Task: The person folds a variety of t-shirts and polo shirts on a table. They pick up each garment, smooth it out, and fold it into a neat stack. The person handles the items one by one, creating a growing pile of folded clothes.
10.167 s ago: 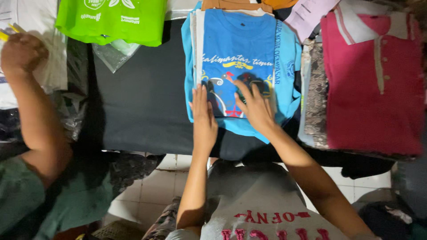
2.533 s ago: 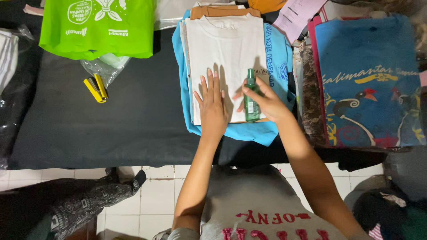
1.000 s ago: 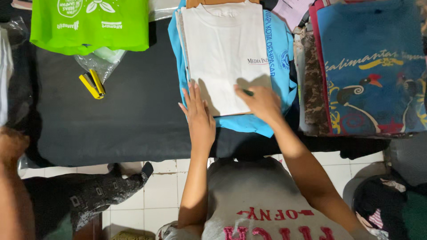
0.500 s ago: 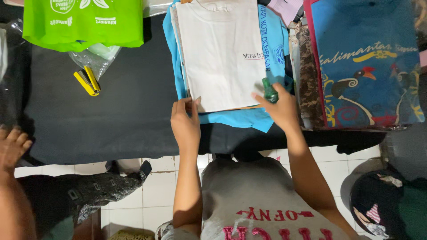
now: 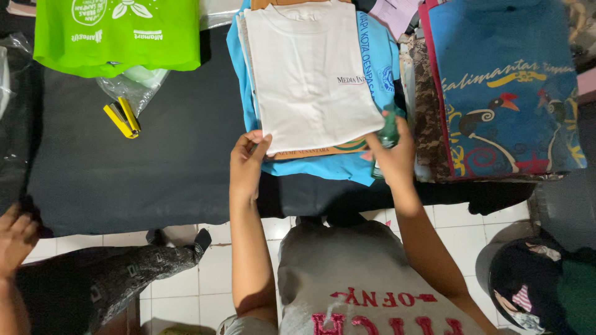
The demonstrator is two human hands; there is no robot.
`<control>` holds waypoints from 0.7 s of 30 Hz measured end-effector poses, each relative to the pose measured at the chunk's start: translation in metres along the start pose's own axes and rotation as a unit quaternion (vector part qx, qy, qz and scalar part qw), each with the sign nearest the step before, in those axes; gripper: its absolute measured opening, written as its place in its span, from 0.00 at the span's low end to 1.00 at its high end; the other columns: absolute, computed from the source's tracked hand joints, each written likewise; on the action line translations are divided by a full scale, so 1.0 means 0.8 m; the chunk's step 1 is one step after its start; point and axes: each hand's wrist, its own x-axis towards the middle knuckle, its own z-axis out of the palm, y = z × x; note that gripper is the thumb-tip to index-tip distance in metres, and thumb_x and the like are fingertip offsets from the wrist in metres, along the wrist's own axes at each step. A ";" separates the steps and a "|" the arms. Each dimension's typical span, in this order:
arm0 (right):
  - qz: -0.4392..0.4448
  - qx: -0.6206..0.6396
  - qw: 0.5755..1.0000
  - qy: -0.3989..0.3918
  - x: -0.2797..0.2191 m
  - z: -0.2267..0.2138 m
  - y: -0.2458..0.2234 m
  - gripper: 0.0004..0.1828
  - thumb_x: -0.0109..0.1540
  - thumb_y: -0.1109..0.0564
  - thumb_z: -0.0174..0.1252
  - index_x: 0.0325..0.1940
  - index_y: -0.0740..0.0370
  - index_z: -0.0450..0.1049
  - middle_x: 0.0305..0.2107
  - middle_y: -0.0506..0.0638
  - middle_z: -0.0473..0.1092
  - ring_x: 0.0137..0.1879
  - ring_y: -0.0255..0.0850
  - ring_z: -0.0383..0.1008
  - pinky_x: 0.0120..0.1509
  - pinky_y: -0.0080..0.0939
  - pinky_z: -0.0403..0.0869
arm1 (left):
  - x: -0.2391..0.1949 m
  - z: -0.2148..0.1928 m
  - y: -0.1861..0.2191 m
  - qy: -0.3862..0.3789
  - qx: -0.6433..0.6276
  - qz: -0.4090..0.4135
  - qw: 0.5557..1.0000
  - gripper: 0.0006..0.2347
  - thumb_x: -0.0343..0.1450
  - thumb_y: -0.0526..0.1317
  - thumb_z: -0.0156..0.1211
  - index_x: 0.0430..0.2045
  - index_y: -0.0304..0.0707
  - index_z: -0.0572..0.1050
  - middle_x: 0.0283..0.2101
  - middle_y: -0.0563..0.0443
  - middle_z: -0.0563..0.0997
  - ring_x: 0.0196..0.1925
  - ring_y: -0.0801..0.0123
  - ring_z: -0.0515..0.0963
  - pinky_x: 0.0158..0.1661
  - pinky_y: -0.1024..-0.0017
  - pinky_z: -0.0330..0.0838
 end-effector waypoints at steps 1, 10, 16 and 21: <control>0.031 0.117 0.992 -0.020 0.005 -0.004 0.001 0.32 0.57 0.48 0.67 0.62 0.57 0.67 0.37 0.53 0.78 0.31 0.44 0.83 0.29 0.41 0.80 | 0.002 -0.004 -0.003 -0.018 0.013 0.012 1.000 0.12 0.71 0.35 0.63 0.45 0.29 0.75 0.39 0.51 0.81 0.37 0.75 0.77 0.37 0.76 0.75; 0.144 0.085 0.981 -0.095 0.074 0.005 0.035 0.18 0.59 0.50 0.70 0.46 0.65 0.79 0.30 0.49 0.71 0.29 0.36 0.73 0.28 0.40 0.76 | 0.044 0.032 0.029 0.038 0.298 0.021 0.954 0.23 0.70 0.45 0.72 0.48 0.21 0.74 0.36 0.42 0.85 0.36 0.68 0.84 0.38 0.73 0.77; 0.191 0.026 0.979 -0.066 0.091 -0.001 -0.039 0.13 0.55 0.53 0.68 0.40 0.60 0.79 0.27 0.49 0.71 0.28 0.36 0.73 0.27 0.39 0.74 | 0.048 0.041 0.056 -0.006 0.217 0.097 0.971 0.21 0.70 0.38 0.67 0.55 0.21 0.71 0.38 0.41 0.85 0.35 0.71 0.81 0.36 0.75 0.74; 0.106 0.150 0.979 -0.089 0.072 -0.041 -0.098 0.14 0.58 0.53 0.69 0.42 0.64 0.77 0.31 0.49 0.73 0.31 0.37 0.74 0.30 0.37 0.72 | 0.031 0.041 0.116 -0.119 -0.053 0.031 0.991 0.18 0.71 0.31 0.64 0.55 0.20 0.72 0.45 0.40 0.85 0.42 0.71 0.84 0.45 0.75 0.78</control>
